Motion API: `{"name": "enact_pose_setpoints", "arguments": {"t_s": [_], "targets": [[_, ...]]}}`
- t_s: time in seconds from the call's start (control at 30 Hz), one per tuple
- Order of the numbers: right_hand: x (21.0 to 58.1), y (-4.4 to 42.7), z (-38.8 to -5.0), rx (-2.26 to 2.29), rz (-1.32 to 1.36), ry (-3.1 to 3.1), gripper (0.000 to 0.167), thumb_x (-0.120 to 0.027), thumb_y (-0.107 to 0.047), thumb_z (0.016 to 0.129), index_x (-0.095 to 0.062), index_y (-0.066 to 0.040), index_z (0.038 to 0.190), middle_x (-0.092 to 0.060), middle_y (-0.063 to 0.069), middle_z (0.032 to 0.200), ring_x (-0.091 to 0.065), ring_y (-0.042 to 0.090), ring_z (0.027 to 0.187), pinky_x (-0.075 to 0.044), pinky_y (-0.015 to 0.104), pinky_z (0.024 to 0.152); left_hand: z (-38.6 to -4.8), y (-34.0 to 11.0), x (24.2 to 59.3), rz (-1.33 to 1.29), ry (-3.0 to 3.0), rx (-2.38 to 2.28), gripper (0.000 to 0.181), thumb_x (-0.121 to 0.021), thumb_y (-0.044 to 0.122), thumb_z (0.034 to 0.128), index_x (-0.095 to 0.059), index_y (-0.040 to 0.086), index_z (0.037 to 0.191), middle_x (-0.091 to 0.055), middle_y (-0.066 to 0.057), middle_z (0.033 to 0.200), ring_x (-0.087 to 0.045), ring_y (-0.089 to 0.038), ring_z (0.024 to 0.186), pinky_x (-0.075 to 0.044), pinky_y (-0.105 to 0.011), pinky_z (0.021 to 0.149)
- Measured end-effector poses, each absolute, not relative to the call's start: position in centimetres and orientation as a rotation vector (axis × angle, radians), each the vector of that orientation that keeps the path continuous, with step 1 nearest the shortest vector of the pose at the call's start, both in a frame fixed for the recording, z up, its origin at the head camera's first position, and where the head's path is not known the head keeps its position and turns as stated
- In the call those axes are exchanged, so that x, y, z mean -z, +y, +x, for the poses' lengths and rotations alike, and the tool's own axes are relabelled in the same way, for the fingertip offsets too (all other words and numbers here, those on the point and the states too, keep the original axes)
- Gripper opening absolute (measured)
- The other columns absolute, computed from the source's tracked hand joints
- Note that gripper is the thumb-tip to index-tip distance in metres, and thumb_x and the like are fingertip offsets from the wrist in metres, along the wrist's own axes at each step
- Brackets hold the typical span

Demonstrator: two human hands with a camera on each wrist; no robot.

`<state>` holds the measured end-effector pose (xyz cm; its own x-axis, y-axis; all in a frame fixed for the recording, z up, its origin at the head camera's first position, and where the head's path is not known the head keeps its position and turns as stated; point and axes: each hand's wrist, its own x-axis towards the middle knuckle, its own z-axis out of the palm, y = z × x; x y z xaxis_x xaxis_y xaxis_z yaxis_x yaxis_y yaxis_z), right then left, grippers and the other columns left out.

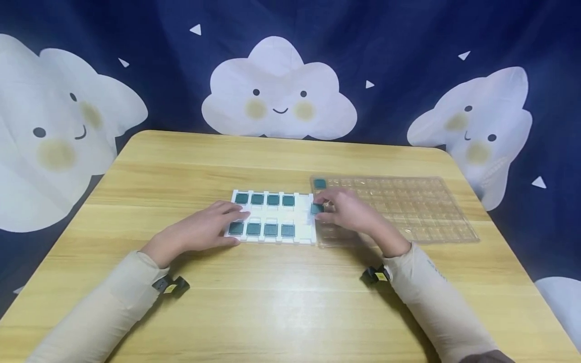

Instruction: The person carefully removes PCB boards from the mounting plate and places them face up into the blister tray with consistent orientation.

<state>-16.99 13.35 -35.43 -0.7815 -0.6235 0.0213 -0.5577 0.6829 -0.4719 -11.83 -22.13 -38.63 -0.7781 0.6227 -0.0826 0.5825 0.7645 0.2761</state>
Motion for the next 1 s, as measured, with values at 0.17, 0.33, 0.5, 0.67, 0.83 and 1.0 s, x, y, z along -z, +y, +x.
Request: {"name": "enact_pose_setpoints", "arguments": {"t_s": [0.17,0.33,0.5,0.67,0.83,1.0], "targets": [[35.1,13.7,-17.8,0.704,-0.939,2.759,0.038,-0.078,-0.021,0.085,-0.066,-0.005,0.118,-0.068,0.007,0.111,-0.064,0.025,0.099,-0.054,0.040,0.087,-11.9,-22.2,38.6,0.975,2.794,-0.342,0.070,-0.070,0.043,0.0892,-0.046,0.010,0.147,-0.044,-0.017,0.146,-0.036,-0.037,0.136,-0.031,-0.052,0.113],[35.3,14.1,-18.6,0.663,-0.955,2.785,0.037,-0.076,-0.021,0.087,-0.067,-0.006,0.119,-0.067,0.007,0.114,-0.064,0.026,0.101,-0.054,0.041,0.086,-11.8,-22.1,38.5,0.977,2.789,-0.339,0.070,-0.070,0.042,0.0893,-0.045,0.010,0.147,-0.044,-0.017,0.146,-0.036,-0.037,0.136,-0.030,-0.052,0.113],[35.5,14.3,-19.3,0.622,-0.952,2.797,0.035,-0.075,-0.021,0.088,-0.067,-0.008,0.119,-0.067,0.007,0.114,-0.063,0.025,0.104,-0.053,0.042,0.088,-11.8,-22.2,38.5,0.976,2.789,-0.343,0.070,-0.070,0.042,0.0892,-0.046,0.010,0.147,-0.044,-0.018,0.146,-0.036,-0.038,0.136,-0.030,-0.053,0.112],[35.5,14.3,-19.9,0.618,-0.930,2.793,0.033,-0.074,-0.019,0.088,-0.066,-0.006,0.117,-0.067,0.008,0.113,-0.062,0.026,0.106,-0.052,0.042,0.090,-11.7,-22.2,38.6,0.983,2.793,-0.339,0.069,-0.070,0.042,0.0894,-0.046,0.010,0.146,-0.044,-0.018,0.146,-0.036,-0.038,0.136,-0.031,-0.052,0.112],[35.5,14.6,-20.7,0.636,-0.905,2.777,0.034,-0.073,-0.021,0.089,-0.064,-0.005,0.118,-0.064,0.008,0.116,-0.060,0.026,0.108,-0.052,0.042,0.090,-11.7,-22.2,38.6,0.987,2.793,-0.343,0.070,-0.070,0.042,0.0894,-0.046,0.010,0.146,-0.044,-0.018,0.146,-0.036,-0.038,0.136,-0.031,-0.052,0.112],[35.8,15.0,-21.5,0.684,-0.902,2.737,0.035,-0.072,-0.020,0.090,-0.062,-0.005,0.120,-0.062,0.009,0.117,-0.059,0.028,0.109,-0.052,0.042,0.090,-11.8,-22.2,38.5,0.983,2.795,-0.347,0.070,-0.070,0.041,0.0892,-0.046,0.010,0.146,-0.045,-0.017,0.146,-0.036,-0.038,0.136,-0.031,-0.052,0.112]]}}
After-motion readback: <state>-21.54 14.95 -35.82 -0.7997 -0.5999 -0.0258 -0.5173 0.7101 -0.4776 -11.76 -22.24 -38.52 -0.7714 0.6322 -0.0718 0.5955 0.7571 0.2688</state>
